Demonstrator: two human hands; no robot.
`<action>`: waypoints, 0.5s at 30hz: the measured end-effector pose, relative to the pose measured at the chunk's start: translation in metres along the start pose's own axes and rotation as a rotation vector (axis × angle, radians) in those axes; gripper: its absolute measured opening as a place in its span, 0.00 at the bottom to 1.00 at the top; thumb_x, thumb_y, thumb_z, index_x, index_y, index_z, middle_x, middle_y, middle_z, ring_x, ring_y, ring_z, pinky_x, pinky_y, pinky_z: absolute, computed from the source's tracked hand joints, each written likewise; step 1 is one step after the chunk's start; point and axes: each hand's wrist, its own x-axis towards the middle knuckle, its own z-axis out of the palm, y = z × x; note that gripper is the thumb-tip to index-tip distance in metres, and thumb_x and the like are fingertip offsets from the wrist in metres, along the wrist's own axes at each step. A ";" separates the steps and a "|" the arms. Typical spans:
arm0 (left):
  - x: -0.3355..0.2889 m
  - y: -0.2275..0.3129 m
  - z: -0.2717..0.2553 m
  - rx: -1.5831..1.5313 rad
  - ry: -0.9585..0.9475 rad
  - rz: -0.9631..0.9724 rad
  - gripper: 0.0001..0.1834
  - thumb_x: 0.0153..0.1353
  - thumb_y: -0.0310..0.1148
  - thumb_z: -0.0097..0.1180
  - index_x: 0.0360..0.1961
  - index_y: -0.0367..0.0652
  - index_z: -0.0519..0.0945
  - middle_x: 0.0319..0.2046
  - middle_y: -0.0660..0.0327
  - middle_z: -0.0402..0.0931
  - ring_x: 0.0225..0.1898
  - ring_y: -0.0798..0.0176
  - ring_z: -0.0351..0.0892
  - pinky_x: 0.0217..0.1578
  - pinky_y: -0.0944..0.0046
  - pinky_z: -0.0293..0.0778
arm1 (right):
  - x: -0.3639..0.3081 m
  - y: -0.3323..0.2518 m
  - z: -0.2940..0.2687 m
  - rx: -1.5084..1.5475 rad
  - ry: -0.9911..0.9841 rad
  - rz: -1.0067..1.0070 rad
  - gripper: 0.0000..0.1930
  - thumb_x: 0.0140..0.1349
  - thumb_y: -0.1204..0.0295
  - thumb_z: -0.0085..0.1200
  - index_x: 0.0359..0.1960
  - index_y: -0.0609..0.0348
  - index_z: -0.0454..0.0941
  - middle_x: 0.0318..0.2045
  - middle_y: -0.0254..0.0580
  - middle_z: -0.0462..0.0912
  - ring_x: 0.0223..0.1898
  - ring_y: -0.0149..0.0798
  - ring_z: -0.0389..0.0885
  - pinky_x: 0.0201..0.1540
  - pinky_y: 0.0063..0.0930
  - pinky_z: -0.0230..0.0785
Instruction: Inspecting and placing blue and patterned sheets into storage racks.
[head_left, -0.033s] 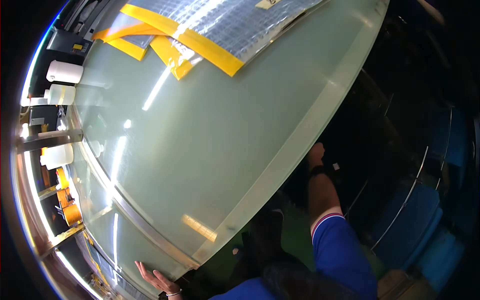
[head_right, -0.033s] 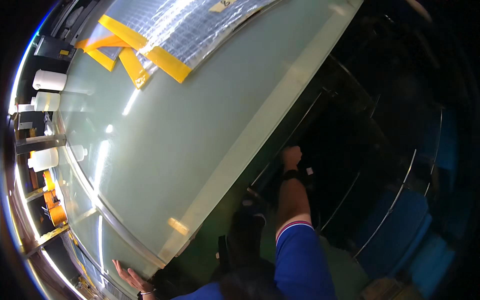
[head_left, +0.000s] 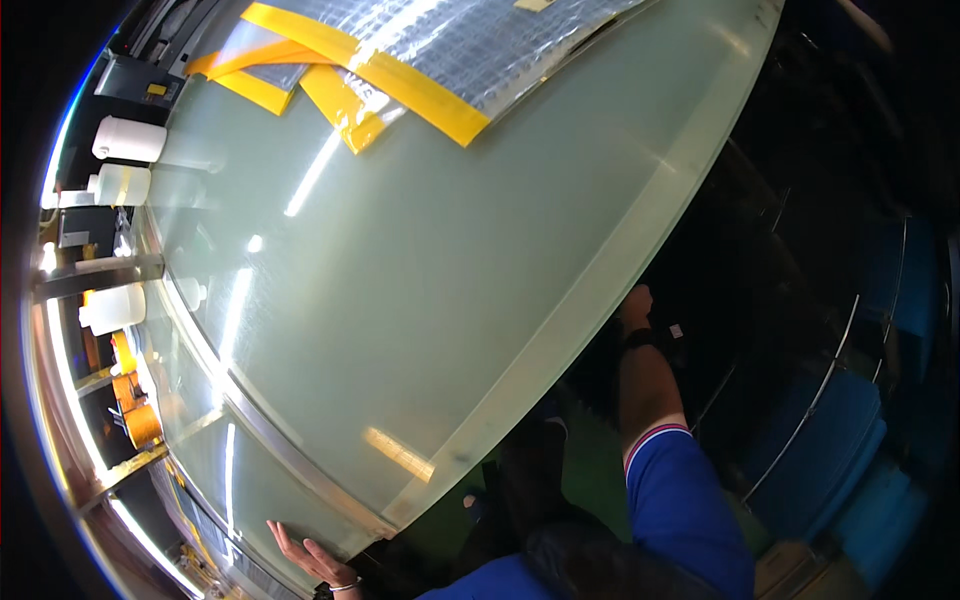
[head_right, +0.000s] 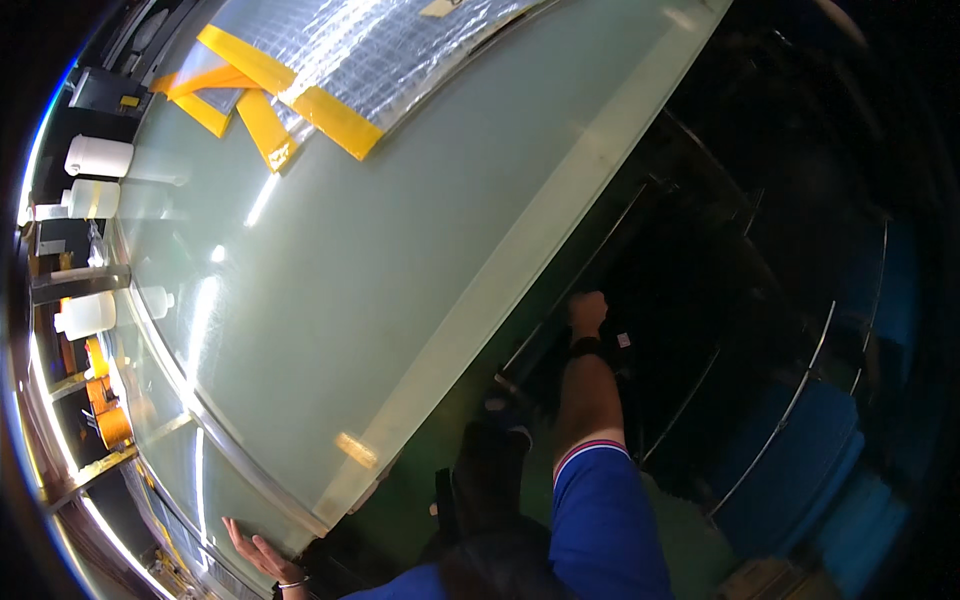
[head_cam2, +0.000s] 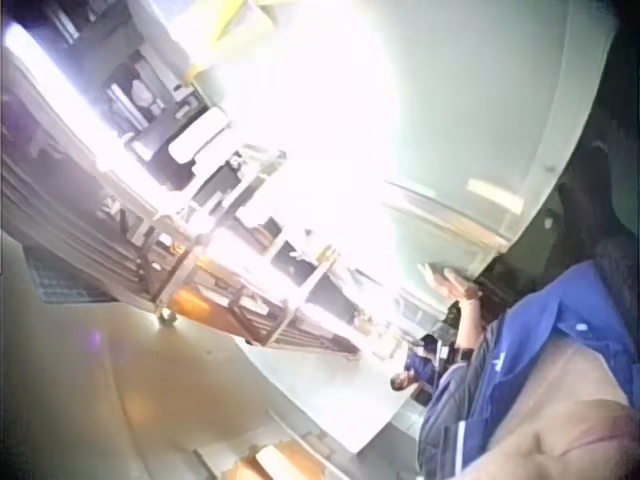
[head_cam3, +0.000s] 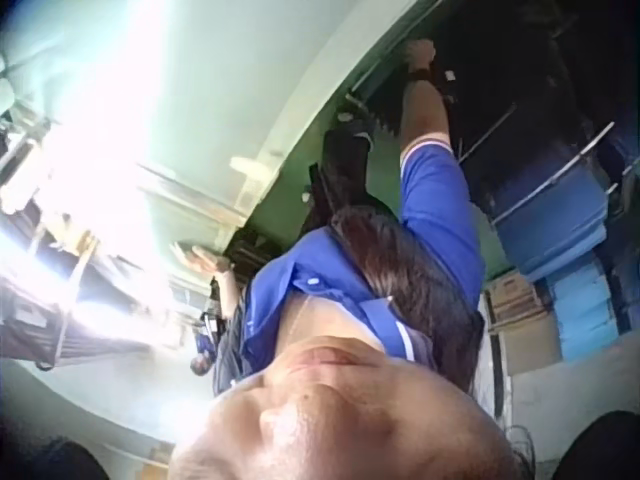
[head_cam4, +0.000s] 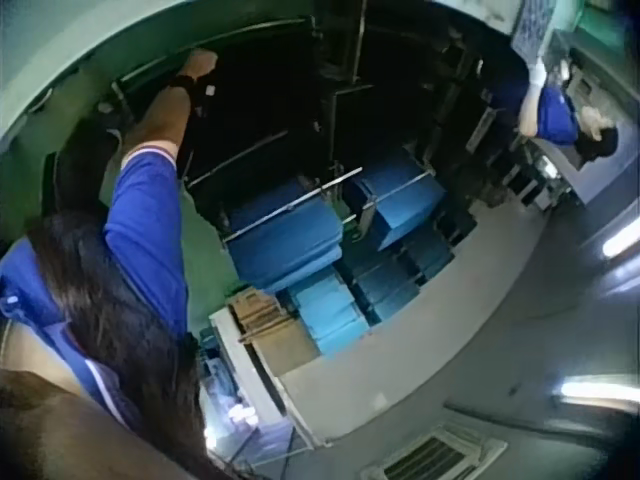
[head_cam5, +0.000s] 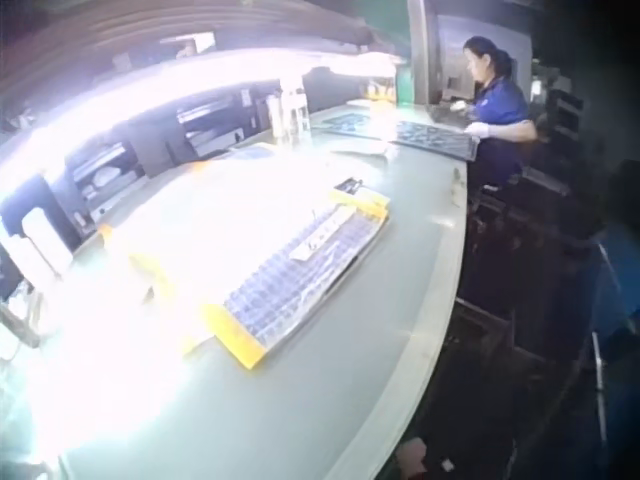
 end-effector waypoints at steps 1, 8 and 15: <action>0.000 0.000 -0.001 0.010 -0.003 -0.008 0.28 0.67 0.43 0.32 0.62 0.35 0.60 0.64 0.46 0.54 0.65 0.47 0.53 0.64 0.51 0.48 | 0.000 -0.001 -0.005 0.044 -0.068 0.010 0.12 0.52 0.70 0.55 0.27 0.72 0.77 0.32 0.60 0.81 0.39 0.56 0.81 0.41 0.47 0.75; 0.005 0.005 -0.002 0.037 -0.010 0.018 0.30 0.66 0.45 0.34 0.62 0.33 0.60 0.64 0.45 0.54 0.66 0.46 0.52 0.64 0.50 0.47 | -0.047 -0.003 -0.110 -0.039 0.022 -0.250 0.16 0.47 0.67 0.53 0.24 0.76 0.75 0.23 0.62 0.79 0.28 0.54 0.83 0.28 0.40 0.75; -0.002 -0.004 -0.023 0.146 -0.030 -0.009 0.29 0.59 0.37 0.45 0.60 0.34 0.61 0.64 0.44 0.55 0.66 0.44 0.51 0.64 0.48 0.45 | -0.163 0.025 -0.379 0.916 -0.116 -0.184 0.13 0.49 0.81 0.55 0.39 0.69 0.77 0.33 0.43 0.80 0.33 0.40 0.78 0.40 0.31 0.70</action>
